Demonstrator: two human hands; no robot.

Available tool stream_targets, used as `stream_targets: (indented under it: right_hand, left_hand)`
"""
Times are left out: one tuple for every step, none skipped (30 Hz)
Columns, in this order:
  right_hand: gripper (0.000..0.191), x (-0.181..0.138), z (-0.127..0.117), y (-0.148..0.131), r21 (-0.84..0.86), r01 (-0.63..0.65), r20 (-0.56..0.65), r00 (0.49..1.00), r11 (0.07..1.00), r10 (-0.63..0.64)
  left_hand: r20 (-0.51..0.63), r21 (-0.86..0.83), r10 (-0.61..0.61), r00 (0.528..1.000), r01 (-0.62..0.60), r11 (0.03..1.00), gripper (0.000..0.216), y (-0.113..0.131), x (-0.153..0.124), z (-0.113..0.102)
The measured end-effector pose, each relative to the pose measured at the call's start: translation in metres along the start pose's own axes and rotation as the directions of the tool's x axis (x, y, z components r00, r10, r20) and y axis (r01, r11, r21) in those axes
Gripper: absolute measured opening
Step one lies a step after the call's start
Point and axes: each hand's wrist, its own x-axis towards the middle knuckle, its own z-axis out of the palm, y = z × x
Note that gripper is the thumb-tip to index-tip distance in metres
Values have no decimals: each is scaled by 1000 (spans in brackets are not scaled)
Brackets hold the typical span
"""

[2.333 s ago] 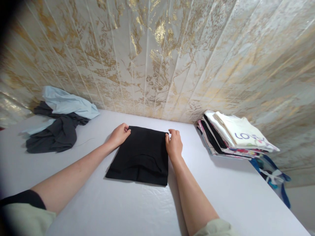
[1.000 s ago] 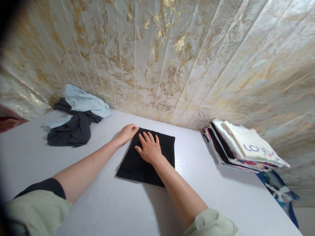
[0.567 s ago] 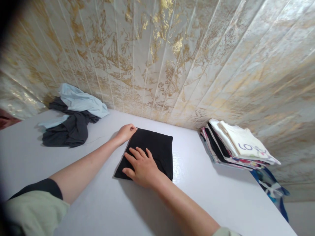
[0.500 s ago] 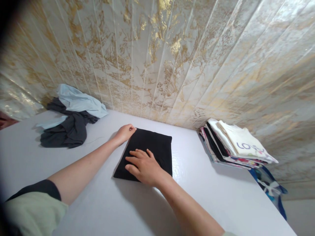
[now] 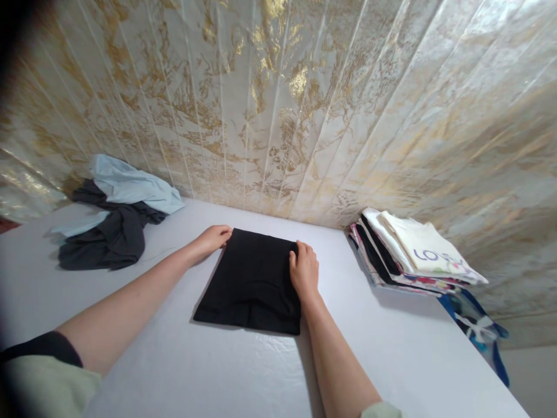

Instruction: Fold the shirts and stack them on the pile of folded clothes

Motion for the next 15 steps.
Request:
stream_targets:
  right_hand:
    - [44,4,-1,6,16,-59,-14,998,998,59]
    - [41,7,-2,12,34,-110,-16,994,993,110]
    - [39,11,-2,18,55,-146,-7,989,988,146]
    - [37,14,-2,23,79,-165,7,986,983,165]
    - [36,16,-1,28,104,-174,24,985,979,172]
    - [35,18,0,31,126,-176,40,984,976,173]
    - [35,19,1,33,147,-178,55,984,973,172]
    - [35,20,2,35,164,-181,65,983,970,172]
    - [34,21,3,36,180,-185,74,982,966,174]
    - [34,22,4,36,192,-188,83,981,963,175]
    - [35,23,4,35,201,-192,91,980,961,177]
    - [35,24,5,35,207,-199,99,978,958,182]
    - [36,25,5,34,210,-209,106,976,955,190]
    - [37,26,5,34,212,-218,113,974,953,198]
    - [37,27,6,34,213,-227,118,972,950,205]
  left_hand:
    - [15,-25,-1,1000,2,1000,15,0,-1,-1]
    - [28,-47,-1,1000,3,999,16,0,-2,-2]
    - [39,-65,1,999,2,998,18,1,-3,-3]
    - [48,-83,8,999,-4,997,20,1,-4,-3]
    - [56,-101,21,998,-15,995,22,1,-4,-4]
    - [64,-119,33,997,-26,993,22,1,-5,-4]
    - [69,-135,45,997,-35,990,22,1,-5,-4]
    - [69,-146,52,996,-41,988,22,1,-5,-4]
    - [69,-150,54,996,-43,988,21,2,-4,-4]
    - [70,-149,53,996,-42,988,21,2,-4,-5]
    - [72,-147,53,996,-42,988,20,2,-4,-5]
    - [76,-149,56,996,-44,988,20,3,-4,-5]
    - [82,-152,61,995,-48,987,19,3,-4,-5]
    - [92,-154,63,994,-48,987,19,3,-3,-6]
    - [98,-153,63,993,-48,987,19,4,-3,-6]
